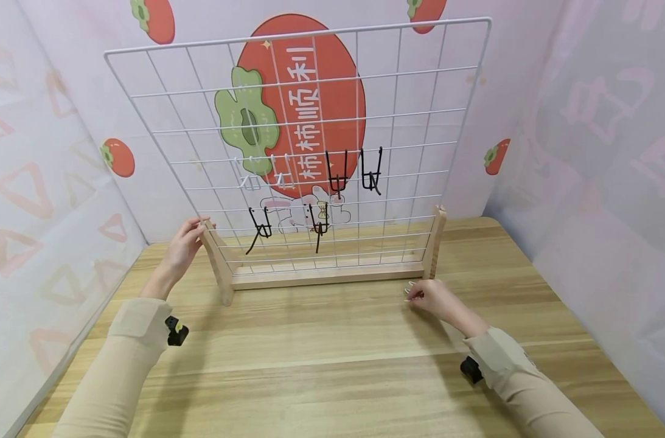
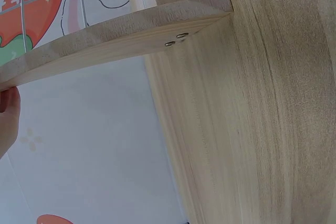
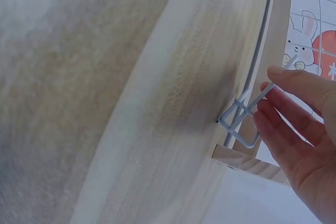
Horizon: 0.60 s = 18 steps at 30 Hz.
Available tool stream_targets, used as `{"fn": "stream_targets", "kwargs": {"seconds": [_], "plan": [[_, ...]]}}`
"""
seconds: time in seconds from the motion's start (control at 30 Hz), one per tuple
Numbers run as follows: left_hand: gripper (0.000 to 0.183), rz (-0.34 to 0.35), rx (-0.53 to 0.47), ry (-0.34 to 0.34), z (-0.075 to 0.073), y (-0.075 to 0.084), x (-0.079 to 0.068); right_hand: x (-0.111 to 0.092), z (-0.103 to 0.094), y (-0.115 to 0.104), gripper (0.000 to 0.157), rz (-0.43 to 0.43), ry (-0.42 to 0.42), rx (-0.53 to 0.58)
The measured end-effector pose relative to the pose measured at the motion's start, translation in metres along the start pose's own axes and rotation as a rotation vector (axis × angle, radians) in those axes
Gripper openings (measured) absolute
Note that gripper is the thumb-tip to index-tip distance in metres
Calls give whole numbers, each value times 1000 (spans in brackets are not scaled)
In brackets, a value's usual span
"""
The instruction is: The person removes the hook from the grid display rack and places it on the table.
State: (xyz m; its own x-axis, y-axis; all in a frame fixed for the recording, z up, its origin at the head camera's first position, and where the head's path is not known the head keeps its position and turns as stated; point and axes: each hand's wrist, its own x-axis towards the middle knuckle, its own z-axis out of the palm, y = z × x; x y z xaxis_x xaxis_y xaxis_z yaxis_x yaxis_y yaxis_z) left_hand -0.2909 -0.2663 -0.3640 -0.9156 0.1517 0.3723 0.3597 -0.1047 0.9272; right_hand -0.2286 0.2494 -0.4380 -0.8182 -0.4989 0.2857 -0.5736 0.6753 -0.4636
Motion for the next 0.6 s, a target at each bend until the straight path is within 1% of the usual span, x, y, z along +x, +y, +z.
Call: {"fn": "stream_targets", "kwargs": {"seconds": [0.1, 0.13, 0.2, 0.23, 0.3, 0.4, 0.47, 0.6], "plan": [[32, 22, -26, -19, -3, -4, 1, 0, 0, -1, 8, -9, -10, 2], [33, 18, -23, -11, -3, -4, 1, 0, -1, -2, 8, -13, -11, 3], [30, 3, -4, 4, -1, -2, 0, -1, -1, -3, 9, -15, -15, 4], [28, -26, 44, 31, 5, 5, -2, -1, -1, -3, 8, -18, -16, 6], [21, -55, 64, 45, 8, 10, -3, -1, -1, -4, 8, -18, -18, 2], [17, -101, 66, 66, 12, 16, -4, -1, -3, -5, 7, -18, -32, 6], [17, -117, 64, 71, 13, 18, -4, 0, -4, -7, 8, -16, -44, 12], [18, -116, 74, 68, 12, 17, -3, 2, -8, -11, 9, -12, -69, 28]]}}
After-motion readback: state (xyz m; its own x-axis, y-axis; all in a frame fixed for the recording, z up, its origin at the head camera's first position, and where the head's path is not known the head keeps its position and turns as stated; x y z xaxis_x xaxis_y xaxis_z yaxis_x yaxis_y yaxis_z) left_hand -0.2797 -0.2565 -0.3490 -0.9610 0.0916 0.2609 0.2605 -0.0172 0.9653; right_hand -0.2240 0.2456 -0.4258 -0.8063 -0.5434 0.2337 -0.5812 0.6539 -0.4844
